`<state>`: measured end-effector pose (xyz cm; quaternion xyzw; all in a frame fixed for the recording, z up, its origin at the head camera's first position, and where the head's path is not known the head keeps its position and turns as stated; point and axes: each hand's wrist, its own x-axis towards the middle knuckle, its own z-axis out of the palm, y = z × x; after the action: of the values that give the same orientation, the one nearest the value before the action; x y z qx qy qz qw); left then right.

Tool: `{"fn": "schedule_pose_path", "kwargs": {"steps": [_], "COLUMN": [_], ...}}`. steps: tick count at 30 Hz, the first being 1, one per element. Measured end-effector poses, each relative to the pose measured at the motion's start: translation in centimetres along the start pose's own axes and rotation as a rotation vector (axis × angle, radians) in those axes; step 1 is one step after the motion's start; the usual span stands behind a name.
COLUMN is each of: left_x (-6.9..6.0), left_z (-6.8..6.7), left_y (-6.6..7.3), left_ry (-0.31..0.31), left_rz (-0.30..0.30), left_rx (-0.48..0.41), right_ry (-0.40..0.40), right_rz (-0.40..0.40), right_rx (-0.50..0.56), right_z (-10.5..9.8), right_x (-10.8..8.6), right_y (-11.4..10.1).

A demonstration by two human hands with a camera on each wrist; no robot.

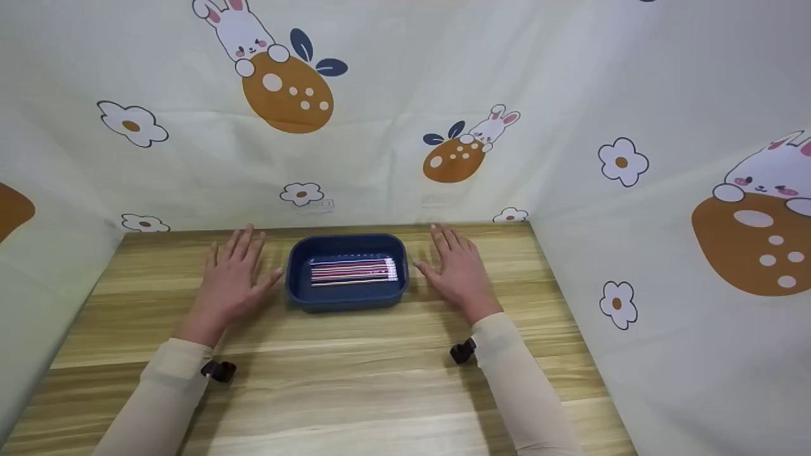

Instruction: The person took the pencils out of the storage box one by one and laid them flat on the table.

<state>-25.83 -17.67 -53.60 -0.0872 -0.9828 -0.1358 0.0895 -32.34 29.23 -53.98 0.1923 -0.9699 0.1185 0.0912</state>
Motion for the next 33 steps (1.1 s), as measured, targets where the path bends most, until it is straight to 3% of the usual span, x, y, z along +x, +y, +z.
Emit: {"fn": "schedule_pose_path", "kwargs": {"steps": [6,10,20,33], "left_x": [0.1,0.1,0.8,1.7], "left_z": [0.5,1.1,2.4,3.8], "left_y": [0.8,1.5,2.5,3.8], "left_ry": [0.067,0.028,-0.02,-0.058], "left_rz": [0.028,0.07,0.091,0.089], "left_rx": [-0.139,-0.188,-0.268,-0.292], "right_ry": [0.047,0.035,0.043,0.076], "right_rz": [0.009,0.012,0.007,-0.008], "right_rx": [0.206,0.265,0.302,0.312], "right_z": [0.3,0.5,0.6,0.7], "right_x": [-0.2,-0.5,-0.7,-1.1], "right_y": [-0.1,-0.1,-0.4,-0.7]}}
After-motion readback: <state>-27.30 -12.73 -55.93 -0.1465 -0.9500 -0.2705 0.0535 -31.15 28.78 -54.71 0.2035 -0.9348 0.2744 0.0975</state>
